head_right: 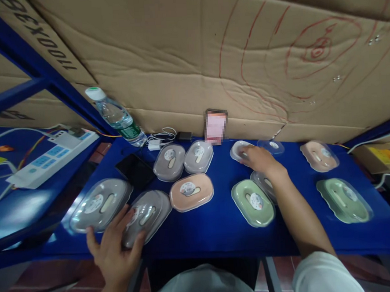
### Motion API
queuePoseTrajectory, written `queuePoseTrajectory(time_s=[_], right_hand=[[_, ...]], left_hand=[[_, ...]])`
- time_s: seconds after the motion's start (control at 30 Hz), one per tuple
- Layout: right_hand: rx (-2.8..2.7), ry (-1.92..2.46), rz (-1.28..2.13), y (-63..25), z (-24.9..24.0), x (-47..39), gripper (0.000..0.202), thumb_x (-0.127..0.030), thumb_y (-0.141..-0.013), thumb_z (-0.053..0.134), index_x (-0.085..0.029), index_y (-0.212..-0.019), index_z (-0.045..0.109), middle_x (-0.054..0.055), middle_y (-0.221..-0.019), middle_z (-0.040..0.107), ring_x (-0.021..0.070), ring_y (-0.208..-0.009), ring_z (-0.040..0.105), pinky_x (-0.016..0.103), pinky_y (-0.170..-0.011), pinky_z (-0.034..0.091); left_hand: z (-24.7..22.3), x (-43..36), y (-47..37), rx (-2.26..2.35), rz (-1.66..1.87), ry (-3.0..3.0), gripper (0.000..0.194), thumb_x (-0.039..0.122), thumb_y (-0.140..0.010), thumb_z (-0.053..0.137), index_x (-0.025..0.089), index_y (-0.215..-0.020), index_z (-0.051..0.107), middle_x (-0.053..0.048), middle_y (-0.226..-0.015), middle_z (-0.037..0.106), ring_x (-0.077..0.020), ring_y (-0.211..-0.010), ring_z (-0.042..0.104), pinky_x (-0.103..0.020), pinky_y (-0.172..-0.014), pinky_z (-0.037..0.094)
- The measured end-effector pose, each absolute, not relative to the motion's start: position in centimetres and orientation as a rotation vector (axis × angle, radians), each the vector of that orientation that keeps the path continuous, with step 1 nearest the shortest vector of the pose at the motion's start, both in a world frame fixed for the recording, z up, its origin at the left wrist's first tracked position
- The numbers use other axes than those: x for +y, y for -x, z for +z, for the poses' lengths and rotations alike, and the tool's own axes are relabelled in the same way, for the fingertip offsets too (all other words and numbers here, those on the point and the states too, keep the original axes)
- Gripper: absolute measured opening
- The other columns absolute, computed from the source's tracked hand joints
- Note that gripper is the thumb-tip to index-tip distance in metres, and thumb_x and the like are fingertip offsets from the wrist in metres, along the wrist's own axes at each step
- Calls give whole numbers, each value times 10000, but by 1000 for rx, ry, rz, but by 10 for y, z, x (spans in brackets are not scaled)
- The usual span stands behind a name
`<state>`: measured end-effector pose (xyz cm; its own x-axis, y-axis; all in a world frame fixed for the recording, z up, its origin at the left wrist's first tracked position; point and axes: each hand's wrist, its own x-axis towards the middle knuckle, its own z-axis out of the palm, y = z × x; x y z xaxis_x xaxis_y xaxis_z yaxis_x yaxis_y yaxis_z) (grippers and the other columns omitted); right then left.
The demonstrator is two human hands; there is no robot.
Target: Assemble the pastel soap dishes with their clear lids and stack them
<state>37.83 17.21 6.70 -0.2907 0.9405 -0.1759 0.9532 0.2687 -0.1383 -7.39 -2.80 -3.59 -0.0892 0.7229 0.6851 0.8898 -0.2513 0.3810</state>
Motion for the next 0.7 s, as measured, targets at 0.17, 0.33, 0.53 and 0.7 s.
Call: queuePoseTrajectory(time_s=[0.17,0.33,0.53,0.7], right_hand=[[2488,-1807,-380,-392,78,171,449,-345,-1054,530,-236,-1475,644,122,-1327,772,332,-1156,761,412,-989,571],[2497,-1962,-171,-421,107,162,341,-289,-1057,499,-219,-1281,746,114,-1245,797,314,-1136,764,397,-995,572],[2325,-2179,7,-425,113,158,388,-249,-1042,518,-120,-1356,708,223,-1287,763,370,-1181,742,501,-1044,555],[2635,-1973,-84,-400,149,110,511,-429,-1062,543,-184,-1507,607,149,-1476,682,324,-1323,679,469,-1153,521]], left_hand=[[-35,-28,72,-1806,-1248,1967,433,459,-984,642,234,-1352,688,-158,-1354,750,-336,-1145,751,-641,-1313,169],[-32,-28,71,-1820,-1232,1966,439,447,-987,631,228,-1364,683,-162,-1373,740,-348,-1162,743,-638,-1315,174],[-33,-29,72,-1807,-1201,1990,448,431,-994,630,222,-1388,662,-170,-1379,731,-348,-1177,733,-648,-1316,164],[-35,-28,74,-1754,-1214,1980,478,449,-977,660,225,-1400,657,-180,-1469,666,-359,-1321,654,-643,-1314,182]])
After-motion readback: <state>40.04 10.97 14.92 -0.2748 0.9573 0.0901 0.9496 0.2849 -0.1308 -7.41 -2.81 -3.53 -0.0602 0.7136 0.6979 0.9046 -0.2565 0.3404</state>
